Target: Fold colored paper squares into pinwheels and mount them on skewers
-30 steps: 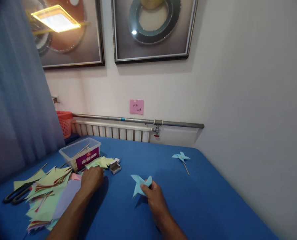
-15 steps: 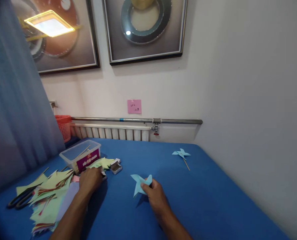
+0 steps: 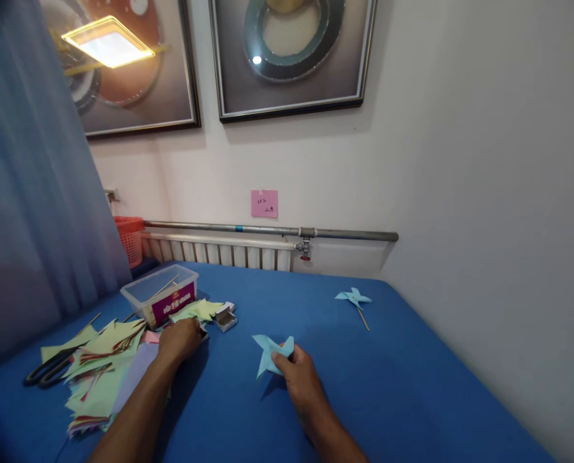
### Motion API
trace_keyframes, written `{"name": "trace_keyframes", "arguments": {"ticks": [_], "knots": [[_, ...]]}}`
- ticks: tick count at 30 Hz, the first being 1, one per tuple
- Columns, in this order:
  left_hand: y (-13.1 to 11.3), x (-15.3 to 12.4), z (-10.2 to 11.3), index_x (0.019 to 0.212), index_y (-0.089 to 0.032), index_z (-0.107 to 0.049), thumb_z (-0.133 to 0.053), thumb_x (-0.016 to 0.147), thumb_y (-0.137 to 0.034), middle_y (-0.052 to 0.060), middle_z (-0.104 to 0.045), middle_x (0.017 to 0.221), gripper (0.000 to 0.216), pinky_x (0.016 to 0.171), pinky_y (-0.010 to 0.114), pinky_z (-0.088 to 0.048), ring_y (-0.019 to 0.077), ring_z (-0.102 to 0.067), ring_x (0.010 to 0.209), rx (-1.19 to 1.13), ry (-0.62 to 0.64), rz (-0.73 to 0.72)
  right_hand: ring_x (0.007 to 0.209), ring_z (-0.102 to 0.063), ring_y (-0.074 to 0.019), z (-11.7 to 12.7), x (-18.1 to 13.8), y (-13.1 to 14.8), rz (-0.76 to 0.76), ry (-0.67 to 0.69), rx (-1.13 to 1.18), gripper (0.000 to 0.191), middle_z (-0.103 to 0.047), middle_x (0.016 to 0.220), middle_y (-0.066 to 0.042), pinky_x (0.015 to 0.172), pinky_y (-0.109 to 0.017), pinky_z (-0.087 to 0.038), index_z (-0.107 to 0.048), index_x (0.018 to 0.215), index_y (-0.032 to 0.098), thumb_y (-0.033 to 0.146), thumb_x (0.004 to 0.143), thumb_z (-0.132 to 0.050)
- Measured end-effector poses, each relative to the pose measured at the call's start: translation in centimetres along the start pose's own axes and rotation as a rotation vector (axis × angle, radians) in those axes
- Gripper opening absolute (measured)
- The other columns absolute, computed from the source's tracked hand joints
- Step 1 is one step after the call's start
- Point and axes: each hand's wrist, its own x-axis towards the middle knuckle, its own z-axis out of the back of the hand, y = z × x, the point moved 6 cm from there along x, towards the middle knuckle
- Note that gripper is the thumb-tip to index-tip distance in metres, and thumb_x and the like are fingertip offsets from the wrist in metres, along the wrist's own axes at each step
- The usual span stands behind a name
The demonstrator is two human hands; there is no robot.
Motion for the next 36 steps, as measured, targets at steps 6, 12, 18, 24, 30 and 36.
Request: {"name": "trace_keyframes", "arguments": {"ticks": [6,12,18,24,30,36], "knots": [[0.2,0.1,-0.1,0.107,-0.012,-0.076,-0.044,0.096,-0.024,0.023,-0.076,0.115,0.036,0.081,0.036,-0.051,0.0336,-0.073,0.105,-0.006,-0.024,0.008,0.062,-0.053,-0.0168,0.2,-0.2,-0.2,-0.009,-0.003,-0.021,0.031,-0.061,0.067,0.002,0.063,-0.029,-0.042,-0.068,0.08,0.019,0.047,0.068,-0.076],[0.2,0.3,-0.2,0.108,-0.013,-0.073,-0.041,0.099,-0.024,0.022,-0.076,0.114,0.035,0.08,0.035,-0.05,0.0318,-0.073,0.105,-0.018,-0.024,0.004,0.063,-0.053,-0.0167,0.2,0.3,-0.8,-0.012,-0.01,-0.022,0.032,-0.06,0.067,0.002,0.063,-0.029,-0.042,-0.068,0.079,0.019,0.047,0.065,-0.077],[0.1,0.3,-0.1,0.109,-0.015,-0.069,-0.041,0.099,-0.022,0.019,-0.077,0.11,0.031,0.077,0.033,-0.047,0.0302,-0.072,0.103,-0.043,-0.036,-0.022,0.062,-0.053,-0.0168,0.2,0.3,-0.8,-0.022,-0.01,-0.014,0.035,-0.061,0.067,0.001,0.062,-0.029,-0.041,-0.068,0.079,0.019,0.049,0.064,-0.078],[-0.1,0.1,0.3,0.091,-0.017,-0.069,-0.05,0.09,-0.015,0.016,-0.076,0.095,0.019,0.072,0.032,-0.04,0.0294,-0.069,0.091,-0.237,-0.091,-0.065,0.066,-0.057,-0.0186,-0.3,-0.7,0.7,-0.032,-0.012,0.034,0.03,-0.063,0.069,0.001,0.066,-0.031,-0.047,-0.068,0.079,0.02,0.044,0.065,-0.08],[-4.8,-1.7,0.0,0.077,-0.017,-0.066,-0.057,0.079,-0.015,0.002,-0.064,0.069,0.009,0.066,0.026,-0.037,0.0174,-0.058,0.069,-0.842,-0.062,-0.242,0.066,-0.059,-0.0199,-0.4,-0.8,0.9,-0.009,-0.015,0.056,0.032,-0.064,0.069,0.0,0.067,-0.031,-0.05,-0.069,0.081,0.02,0.045,0.064,-0.082],[-10.9,-5.7,-1.9,0.072,-0.018,-0.07,-0.068,0.066,-0.029,-0.004,-0.053,0.059,0.013,0.056,0.024,-0.033,0.0109,-0.042,0.055,-1.443,0.232,-0.299,0.065,-0.058,-0.0188,0.2,-0.7,1.5,0.048,-0.087,0.044,0.033,-0.065,0.069,0.001,0.065,-0.029,-0.047,-0.069,0.082,0.019,0.046,0.067,-0.081]]}}
